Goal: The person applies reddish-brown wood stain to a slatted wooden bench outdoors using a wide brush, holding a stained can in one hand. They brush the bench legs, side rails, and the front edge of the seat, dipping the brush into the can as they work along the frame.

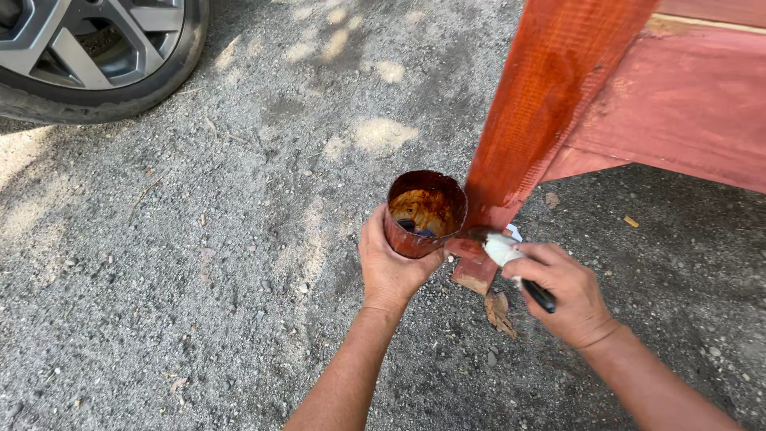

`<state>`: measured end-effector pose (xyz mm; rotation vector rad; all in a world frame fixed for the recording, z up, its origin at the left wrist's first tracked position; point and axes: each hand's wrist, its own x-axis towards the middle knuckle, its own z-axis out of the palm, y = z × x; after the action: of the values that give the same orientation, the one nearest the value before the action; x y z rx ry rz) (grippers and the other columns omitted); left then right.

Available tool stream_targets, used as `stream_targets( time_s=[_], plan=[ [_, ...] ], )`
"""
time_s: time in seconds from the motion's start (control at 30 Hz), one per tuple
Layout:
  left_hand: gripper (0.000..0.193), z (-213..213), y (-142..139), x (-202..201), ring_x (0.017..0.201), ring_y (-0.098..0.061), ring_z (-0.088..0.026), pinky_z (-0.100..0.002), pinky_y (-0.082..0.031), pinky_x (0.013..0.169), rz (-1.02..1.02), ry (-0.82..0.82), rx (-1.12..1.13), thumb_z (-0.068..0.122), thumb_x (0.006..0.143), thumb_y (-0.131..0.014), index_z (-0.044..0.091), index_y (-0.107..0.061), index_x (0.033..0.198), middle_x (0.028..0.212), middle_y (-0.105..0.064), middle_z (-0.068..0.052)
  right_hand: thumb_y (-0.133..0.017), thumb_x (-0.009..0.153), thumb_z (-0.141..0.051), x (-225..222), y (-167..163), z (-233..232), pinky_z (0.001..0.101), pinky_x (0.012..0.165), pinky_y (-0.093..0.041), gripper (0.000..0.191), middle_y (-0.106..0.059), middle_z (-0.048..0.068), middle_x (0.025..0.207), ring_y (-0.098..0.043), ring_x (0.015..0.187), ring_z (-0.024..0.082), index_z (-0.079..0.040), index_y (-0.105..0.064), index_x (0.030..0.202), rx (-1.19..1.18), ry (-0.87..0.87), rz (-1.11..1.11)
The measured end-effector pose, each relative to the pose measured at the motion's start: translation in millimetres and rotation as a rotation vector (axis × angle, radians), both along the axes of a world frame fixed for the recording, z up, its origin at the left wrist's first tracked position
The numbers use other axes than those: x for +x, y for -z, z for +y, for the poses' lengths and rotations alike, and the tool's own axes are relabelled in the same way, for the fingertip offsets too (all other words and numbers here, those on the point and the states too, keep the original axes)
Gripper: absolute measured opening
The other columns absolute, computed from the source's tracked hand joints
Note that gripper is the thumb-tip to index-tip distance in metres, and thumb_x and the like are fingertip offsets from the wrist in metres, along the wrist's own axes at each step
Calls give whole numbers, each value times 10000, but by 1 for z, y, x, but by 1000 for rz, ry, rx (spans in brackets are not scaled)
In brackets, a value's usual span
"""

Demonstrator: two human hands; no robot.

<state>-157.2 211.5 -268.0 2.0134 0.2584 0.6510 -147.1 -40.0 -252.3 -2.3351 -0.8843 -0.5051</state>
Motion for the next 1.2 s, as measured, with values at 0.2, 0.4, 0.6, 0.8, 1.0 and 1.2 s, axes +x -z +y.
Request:
stream_targets(
  time_s=[0.2, 0.4, 0.6, 0.8, 1.0, 1.2],
  plan=[
    [1046, -5, -15, 0, 1211, -574, -297, -427, -490, 1055, -15, -11, -18, 278, 503, -999, 88, -466, 1382, 1265, -560, -126, -753, 757, 62, -20, -112, -9, 332, 874, -578, 302, -698, 131, 1165, -704, 1059, 250, -95, -729, 1014, 147, -25, -227],
    [996, -7, -26, 5, 1216, -602, -271, -412, -524, 1051, -33, 0, -110, 253, 519, -987, 114, -494, 1373, 1282, -570, -111, -783, 769, 55, -44, -175, -6, 383, 855, -571, 225, -666, 192, 1127, -684, 1074, 310, -54, -730, 959, 115, 24, -593],
    [1053, -6, -16, 9, 1227, -583, -283, -418, -504, 1063, -74, -35, -72, 259, 505, -994, 100, -467, 1402, 1296, -552, -122, -793, 681, -142, -24, -111, 5, 418, 865, -608, 195, -731, 130, 1170, -702, 1095, 334, -232, -791, 853, -154, 103, -643],
    [1051, 5, -1, 7, 1228, -595, -296, -415, -491, 1081, 11, -45, -68, 306, 495, -1000, 95, -484, 1386, 1290, -581, -117, -680, 746, -202, -16, 4, 7, 399, 834, -582, 113, -702, 78, 1200, -664, 1107, 275, -224, -691, 857, -340, 66, -493],
    [1097, 12, 8, 5, 1240, -582, -291, -407, -482, 1086, 60, -67, -69, 305, 488, -1000, 81, -455, 1413, 1312, -554, -133, -698, 722, -143, -23, 66, 15, 394, 774, -578, 195, -667, 27, 1174, -637, 1072, 248, -252, -690, 883, -399, -4, -119],
    [1110, 19, 10, 3, 1265, -566, -285, -404, -486, 1100, 74, -53, -73, 299, 509, -1001, 96, -429, 1439, 1327, -529, -131, -733, 712, -32, -24, 92, 46, 409, 846, -584, 303, -666, 15, 1147, -638, 1081, 262, -242, -688, 927, -197, -64, 74]
  ],
)
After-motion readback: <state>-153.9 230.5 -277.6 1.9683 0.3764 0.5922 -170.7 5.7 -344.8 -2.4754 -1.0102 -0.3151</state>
